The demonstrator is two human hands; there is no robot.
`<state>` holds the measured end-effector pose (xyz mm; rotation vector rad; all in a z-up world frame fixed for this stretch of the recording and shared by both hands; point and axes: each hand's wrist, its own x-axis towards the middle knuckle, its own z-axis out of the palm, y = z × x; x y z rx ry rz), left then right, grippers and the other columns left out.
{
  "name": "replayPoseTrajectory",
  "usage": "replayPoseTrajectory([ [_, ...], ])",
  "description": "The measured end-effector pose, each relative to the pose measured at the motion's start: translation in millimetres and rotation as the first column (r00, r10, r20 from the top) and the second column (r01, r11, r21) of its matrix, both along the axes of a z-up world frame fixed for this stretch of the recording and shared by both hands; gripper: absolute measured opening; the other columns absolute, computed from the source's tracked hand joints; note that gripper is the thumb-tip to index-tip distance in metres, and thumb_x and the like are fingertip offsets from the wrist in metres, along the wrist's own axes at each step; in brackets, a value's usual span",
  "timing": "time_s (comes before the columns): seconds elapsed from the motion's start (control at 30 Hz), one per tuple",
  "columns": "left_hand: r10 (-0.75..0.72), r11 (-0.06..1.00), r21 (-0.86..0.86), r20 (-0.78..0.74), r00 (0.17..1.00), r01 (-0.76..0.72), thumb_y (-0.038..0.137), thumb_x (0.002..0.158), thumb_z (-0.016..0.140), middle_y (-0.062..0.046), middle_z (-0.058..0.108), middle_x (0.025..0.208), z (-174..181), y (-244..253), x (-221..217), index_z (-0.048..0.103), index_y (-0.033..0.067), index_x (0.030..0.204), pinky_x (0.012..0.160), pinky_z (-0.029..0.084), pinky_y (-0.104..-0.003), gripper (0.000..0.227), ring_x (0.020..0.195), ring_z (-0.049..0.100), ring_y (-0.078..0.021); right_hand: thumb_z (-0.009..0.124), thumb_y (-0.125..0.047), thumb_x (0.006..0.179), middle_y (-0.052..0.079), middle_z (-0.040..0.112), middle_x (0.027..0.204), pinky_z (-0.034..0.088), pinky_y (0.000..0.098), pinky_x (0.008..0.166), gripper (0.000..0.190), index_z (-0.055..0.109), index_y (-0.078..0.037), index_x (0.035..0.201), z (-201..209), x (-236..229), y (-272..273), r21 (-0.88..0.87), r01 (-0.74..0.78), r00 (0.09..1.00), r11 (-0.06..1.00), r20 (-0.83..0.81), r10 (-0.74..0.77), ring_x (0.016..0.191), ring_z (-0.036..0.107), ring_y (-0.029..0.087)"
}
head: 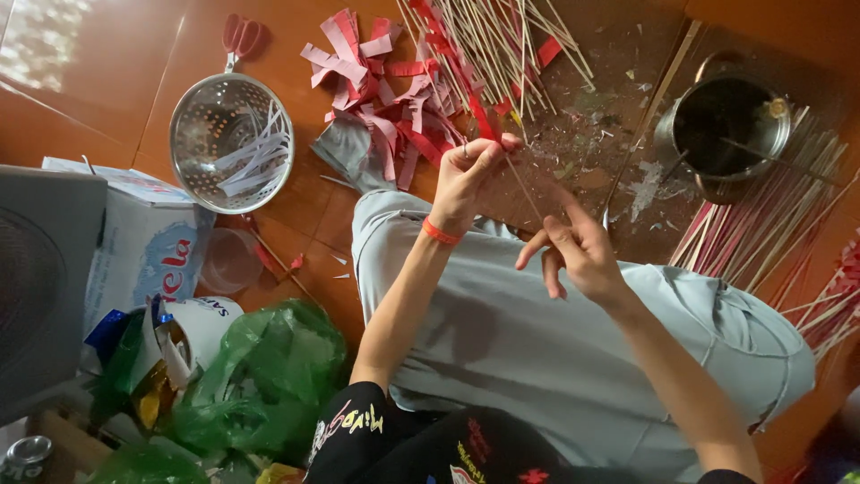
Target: Applying glue to bamboo sticks and attaching red paper strips to create decorative tassels.
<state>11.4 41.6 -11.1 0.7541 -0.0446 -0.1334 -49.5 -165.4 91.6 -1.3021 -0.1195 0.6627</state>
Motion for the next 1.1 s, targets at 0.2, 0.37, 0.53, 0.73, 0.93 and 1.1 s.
replayPoseTrajectory([
  [0.2,-0.070,0.997,0.039,0.030,0.997,0.068,0.014,0.108,0.062,-0.013,0.073,0.124,21,-3,-2,0.073,-0.0042,0.107,0.102,0.055,-0.035,0.021,0.112,0.068,-0.0181,0.039,-0.024,0.109,0.015,0.071,0.073,0.041,0.0226,0.037,0.052,0.029,-0.012,0.159,-12,0,-9,-0.066,0.028,0.998,0.997,0.058,-0.024,0.036,0.051,0.012],
  [0.37,-0.117,0.973,0.207,0.076,0.990,0.099,0.014,0.109,0.061,-0.013,0.074,0.125,39,-3,-3,0.073,-0.0055,0.116,0.099,0.054,-0.031,0.024,0.110,0.068,-0.0149,0.043,-0.019,0.110,0.013,0.071,0.074,0.042,0.0218,0.040,0.048,0.037,-0.010,0.157,4,-5,-27,-0.128,0.161,0.977,0.979,0.159,-0.140,0.042,0.053,0.010],
  [0.53,-0.215,0.869,0.471,0.081,0.973,0.152,0.018,0.109,0.060,-0.011,0.075,0.120,44,-4,-8,0.072,-0.0060,0.122,0.098,0.054,-0.027,0.030,0.108,0.068,-0.0124,0.046,-0.016,0.119,0.011,0.072,0.085,0.047,0.0244,0.057,0.045,0.038,-0.008,0.162,-20,-36,-102,-0.121,0.473,0.826,0.873,0.405,-0.391,0.055,0.058,0.010],
  [0.73,-0.289,0.670,0.702,-0.052,0.956,0.241,0.026,0.105,0.061,-0.007,0.077,0.106,72,-12,-14,0.076,-0.0044,0.116,0.089,0.054,-0.026,0.036,0.097,0.068,-0.0113,0.048,-0.016,0.131,0.013,0.068,0.094,0.044,0.0255,0.057,0.037,0.034,-0.008,0.165,-87,-115,-235,-0.166,0.903,0.417,0.396,0.562,-0.714,0.069,0.064,0.017],
  [0.93,-0.381,0.569,0.782,-0.023,0.924,0.254,0.024,0.108,0.061,-0.010,0.075,0.111,50,-31,-18,0.073,-0.0065,0.115,0.095,0.053,-0.027,0.033,0.101,0.068,-0.0144,0.053,-0.020,0.132,0.010,0.068,0.092,0.047,0.0290,0.063,0.038,0.036,-0.015,0.165,-211,-185,-399,-0.114,0.993,0.082,-0.025,0.833,-0.547,0.073,0.061,0.017],
  [1.1,-0.474,0.379,0.883,-0.070,0.878,0.275,0.022,0.111,0.051,-0.013,0.075,0.115,59,-46,-19,0.072,-0.0056,0.122,0.091,0.052,-0.029,0.036,0.099,0.066,-0.0165,0.066,-0.010,0.093,0.023,0.067,0.108,0.051,0.0516,0.076,0.059,0.053,-0.004,0.151,-144,-178,-354,-0.709,0.614,0.731,-0.347,0.677,-0.088,0.096,0.064,0.041],
])
